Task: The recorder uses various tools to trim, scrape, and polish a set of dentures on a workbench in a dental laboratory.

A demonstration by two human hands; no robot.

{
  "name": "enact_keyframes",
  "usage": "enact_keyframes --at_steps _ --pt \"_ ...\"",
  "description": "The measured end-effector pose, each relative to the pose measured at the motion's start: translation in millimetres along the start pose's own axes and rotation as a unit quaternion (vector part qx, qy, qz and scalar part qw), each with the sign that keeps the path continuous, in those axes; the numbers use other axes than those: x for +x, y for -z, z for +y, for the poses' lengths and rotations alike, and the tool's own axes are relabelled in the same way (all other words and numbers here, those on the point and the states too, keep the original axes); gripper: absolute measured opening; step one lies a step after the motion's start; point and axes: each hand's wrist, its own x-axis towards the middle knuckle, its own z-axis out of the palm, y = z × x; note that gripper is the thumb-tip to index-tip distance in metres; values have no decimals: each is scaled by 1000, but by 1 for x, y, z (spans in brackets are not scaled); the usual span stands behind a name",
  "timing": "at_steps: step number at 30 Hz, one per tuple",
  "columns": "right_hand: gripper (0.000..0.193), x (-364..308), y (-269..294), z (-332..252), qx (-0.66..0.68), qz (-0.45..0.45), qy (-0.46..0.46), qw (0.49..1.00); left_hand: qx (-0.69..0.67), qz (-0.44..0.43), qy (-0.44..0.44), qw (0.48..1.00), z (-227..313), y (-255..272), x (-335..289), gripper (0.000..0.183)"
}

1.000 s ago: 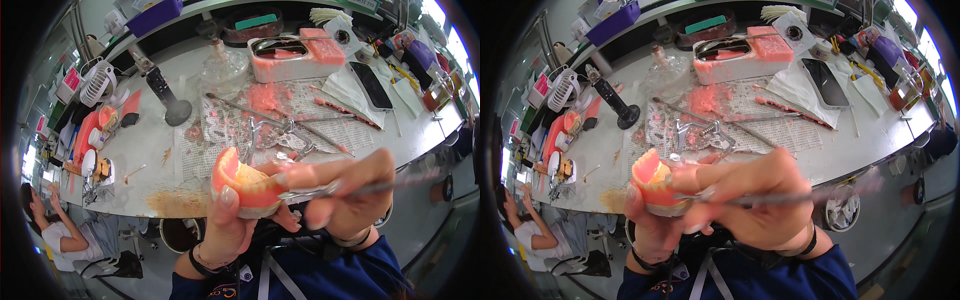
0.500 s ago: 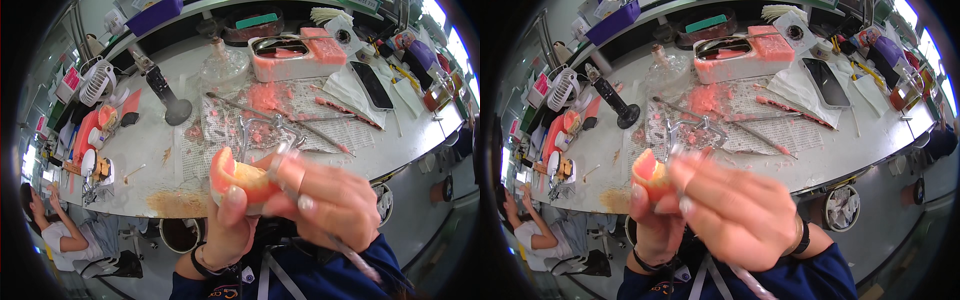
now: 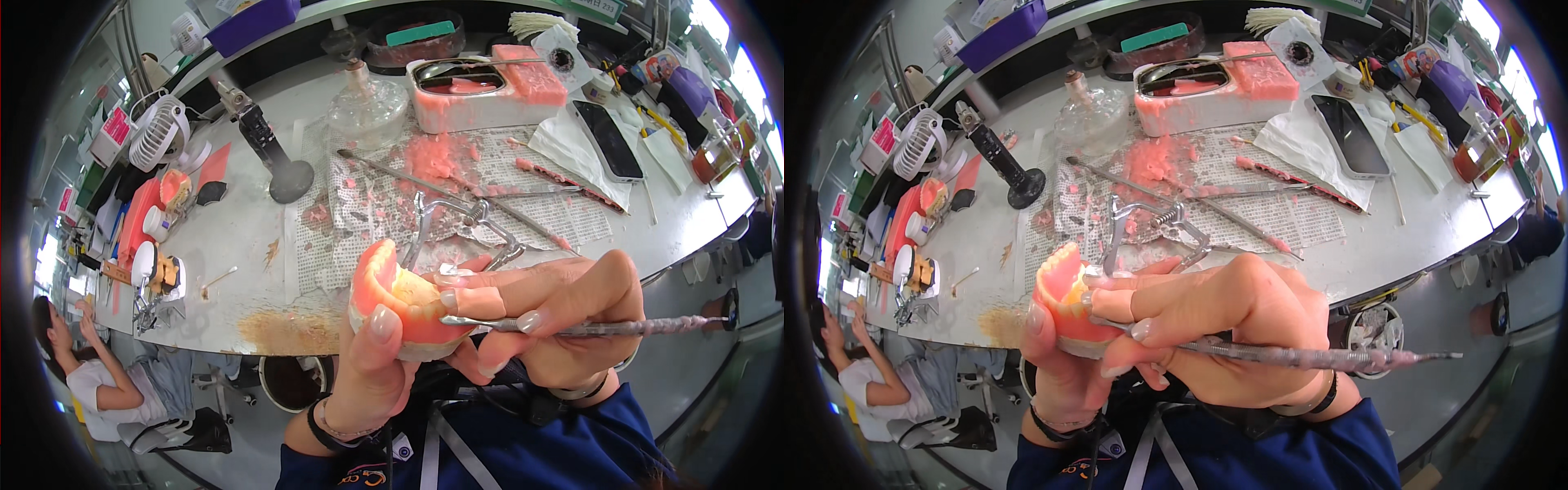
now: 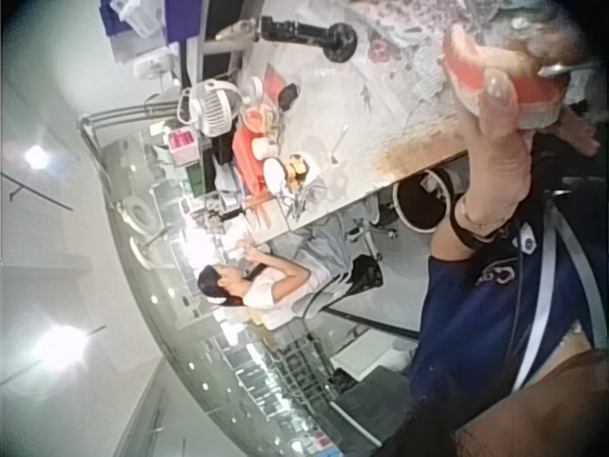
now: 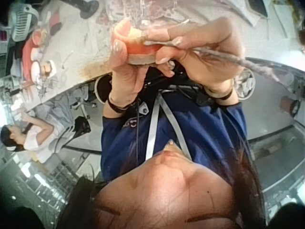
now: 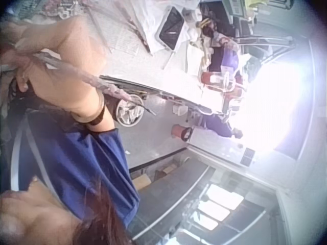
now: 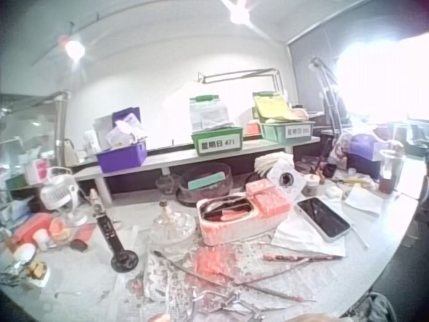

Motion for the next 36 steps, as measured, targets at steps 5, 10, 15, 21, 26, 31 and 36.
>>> enact_keyframes --at_steps 5,10,15,21,26,31,36 --pt "27 -3 -3 0 -3 39 3 999 -23 -51 24 998 1 4 1 93" --pt "29 -2 -4 -1 -47 55 2 997 -6 -14 3 1000 -1 0 1 93" --pt "30 -2 -3 -1 -6 48 -9 999 -4 -22 5 1000 0 -1 1 92" --pt "30 -5 -3 -2 -12 53 -18 998 1 -24 8 1000 0 0 1 91" --pt "31 -4 -3 1 -52 43 22 997 -28 -27 4 999 0 0 1 90" --pt "30 -4 -2 -2 -48 27 -3 998 -19 -33 18 999 2 3 1 91" --pt "30 -3 -4 -6 -36 59 -37 997 -16 -46 15 999 1 3 1 93"
